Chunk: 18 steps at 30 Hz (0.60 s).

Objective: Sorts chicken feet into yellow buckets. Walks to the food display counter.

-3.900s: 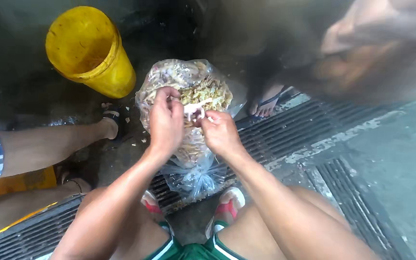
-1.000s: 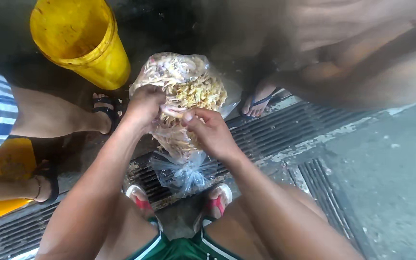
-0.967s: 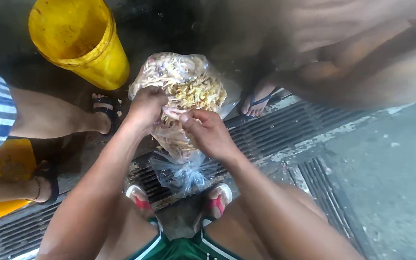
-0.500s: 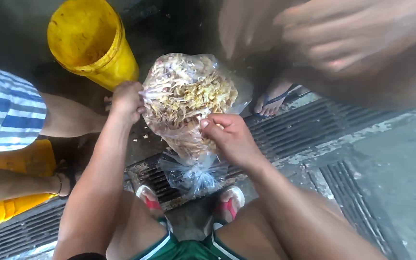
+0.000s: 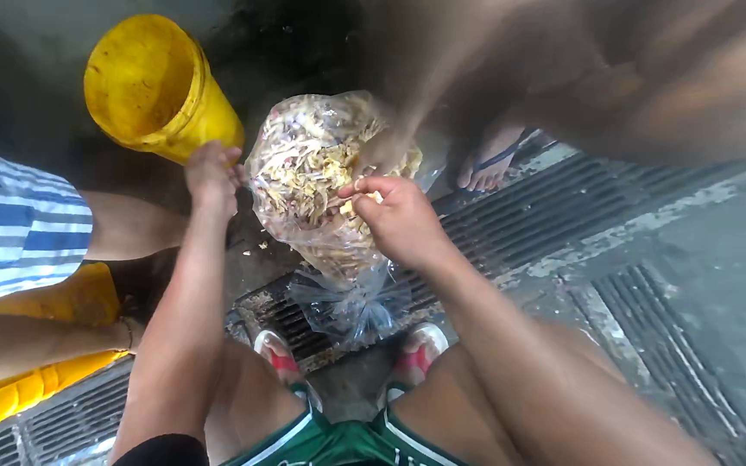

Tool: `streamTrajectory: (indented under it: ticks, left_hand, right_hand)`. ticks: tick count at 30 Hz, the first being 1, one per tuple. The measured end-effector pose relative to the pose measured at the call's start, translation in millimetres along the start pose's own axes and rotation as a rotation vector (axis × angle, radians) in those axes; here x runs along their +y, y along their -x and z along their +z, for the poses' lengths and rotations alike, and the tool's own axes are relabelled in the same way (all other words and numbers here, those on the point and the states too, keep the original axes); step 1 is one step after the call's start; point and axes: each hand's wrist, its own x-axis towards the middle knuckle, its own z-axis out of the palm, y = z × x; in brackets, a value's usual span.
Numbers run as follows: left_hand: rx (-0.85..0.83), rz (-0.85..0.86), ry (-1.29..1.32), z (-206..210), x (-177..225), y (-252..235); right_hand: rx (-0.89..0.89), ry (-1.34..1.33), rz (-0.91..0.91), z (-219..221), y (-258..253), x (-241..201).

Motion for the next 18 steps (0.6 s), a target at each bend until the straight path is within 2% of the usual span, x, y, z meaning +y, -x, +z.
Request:
streamTrajectory:
  ticks: [3, 4, 6, 8, 11, 15, 18]
  left_hand:
    - [-0.316, 0.149, -0.726, 35, -33, 11]
    - [-0.386, 0.152, -0.891, 48, -45, 14]
    - [-0.448, 0.094, -1.047, 73, -80, 16]
    - [-0.484, 0.040, -1.119, 95, -119, 14]
    - [-0.544, -0.014, -1.156, 119, -136, 31]
    - [-0.463, 0.105, -1.058, 114, -129, 29]
    - [-0.404, 0.151, -0.943, 84, -91, 27]
  right_hand:
    - [0.028, -0.019, -0.002, 0, 2, 0]
    - [0.030, -0.019, -0.001, -1, 1, 0]
    - [0.050, -0.008, 0.005, -2, 0, 2]
    - [0.081, -0.019, 0.052, -5, -1, 2]
    - [0.106, -0.036, 0.110, -9, 1, 7]
    - [0.083, 0.013, 0.069, -13, 2, 7]
    - [0.036, 0.049, 0.157, -15, -8, 7]
